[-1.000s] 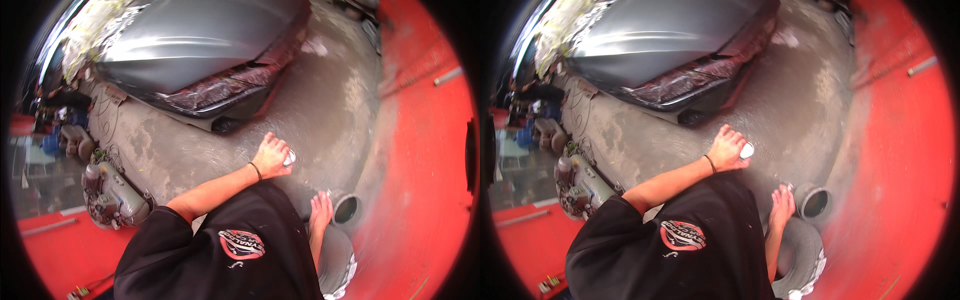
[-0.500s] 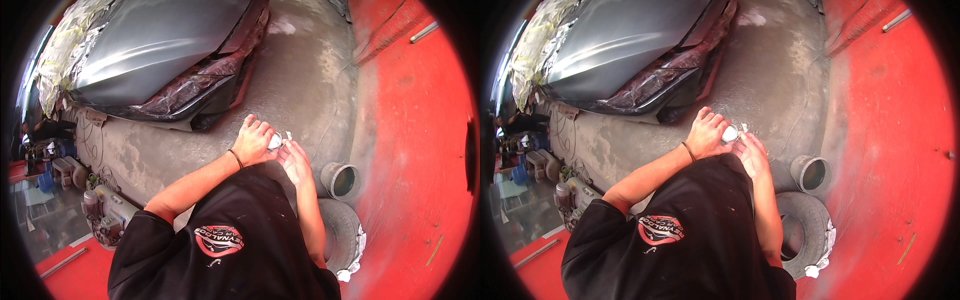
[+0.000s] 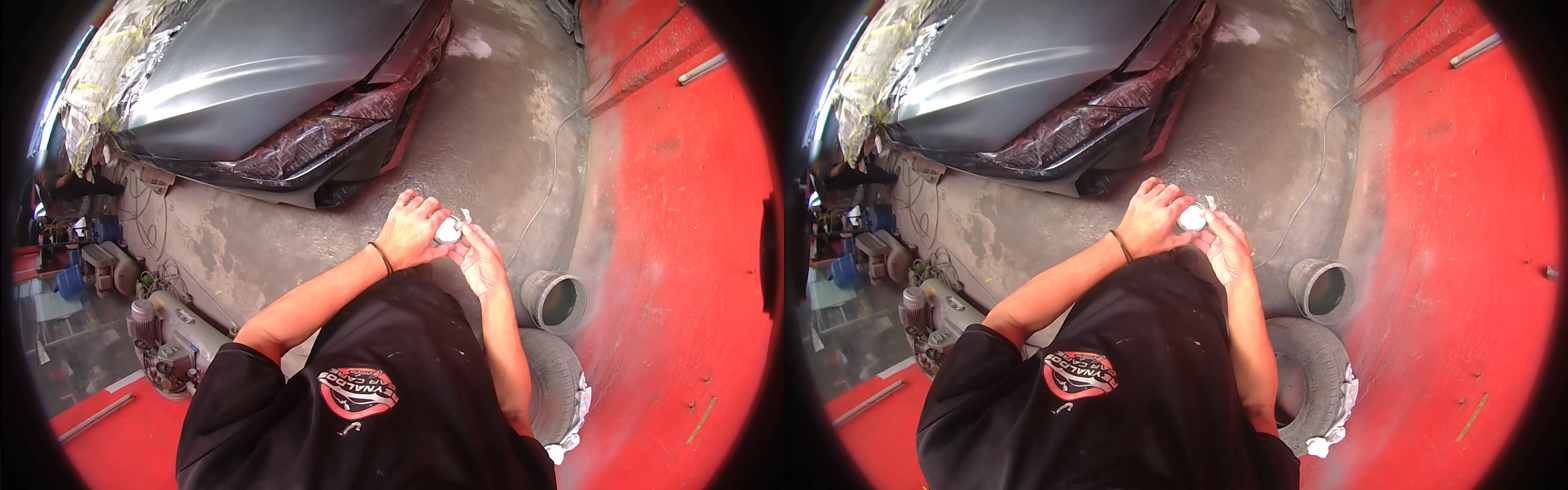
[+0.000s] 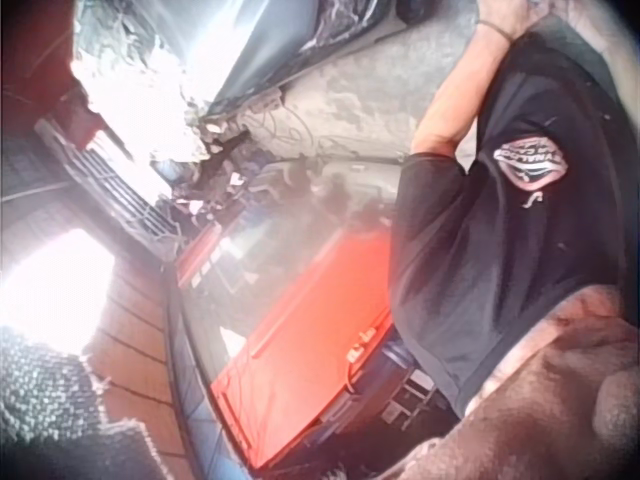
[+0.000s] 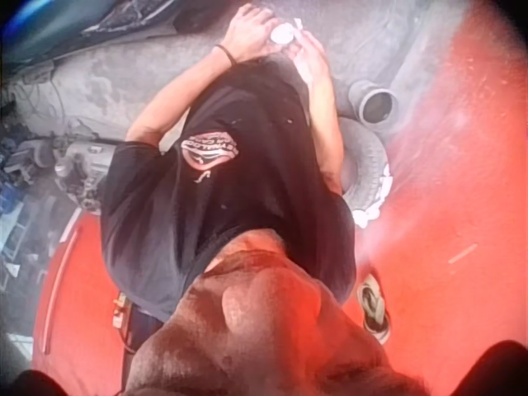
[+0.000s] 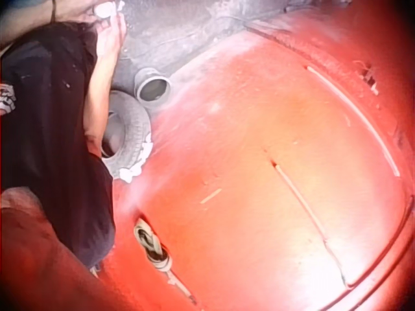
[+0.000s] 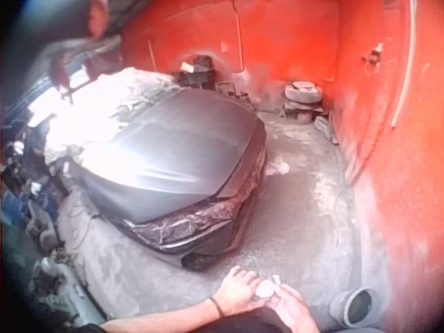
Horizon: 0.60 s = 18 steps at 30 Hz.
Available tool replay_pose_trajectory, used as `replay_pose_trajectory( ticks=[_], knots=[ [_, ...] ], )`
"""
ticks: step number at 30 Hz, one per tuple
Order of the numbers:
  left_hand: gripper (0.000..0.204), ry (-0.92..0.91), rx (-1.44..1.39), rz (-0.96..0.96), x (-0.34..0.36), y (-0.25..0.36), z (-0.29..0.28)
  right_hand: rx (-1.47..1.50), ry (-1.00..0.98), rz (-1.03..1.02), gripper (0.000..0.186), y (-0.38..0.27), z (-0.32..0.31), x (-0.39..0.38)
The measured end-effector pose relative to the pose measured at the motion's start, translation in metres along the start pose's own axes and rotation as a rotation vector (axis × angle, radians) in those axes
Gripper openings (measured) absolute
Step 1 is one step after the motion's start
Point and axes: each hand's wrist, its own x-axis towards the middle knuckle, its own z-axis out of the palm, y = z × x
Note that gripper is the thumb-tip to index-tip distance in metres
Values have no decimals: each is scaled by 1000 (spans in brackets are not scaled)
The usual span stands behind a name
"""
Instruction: The person applies touch-up paint to the hood and front bumper of a car using a small brush, frequently dipping it into a small metal container.
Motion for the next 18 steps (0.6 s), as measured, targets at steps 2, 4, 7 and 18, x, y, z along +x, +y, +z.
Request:
replay_pose_trajectory(
  ticks=[2,4,7,18],
  knots=[
    [66,-38,-41,-28,-1,0,-2,-7,-2,8,17,0,2,-1],
    [67,-31,-39,-25,-3,-2,-1,-15,-7,13,18,-1,5,0],
    [70,-18,-40,-18,-5,-6,0,-43,-5,13,19,-2,8,0],
    [77,58,-137,-82,-7,-12,-6,-156,74,2,20,-10,37,5]
  ],
)
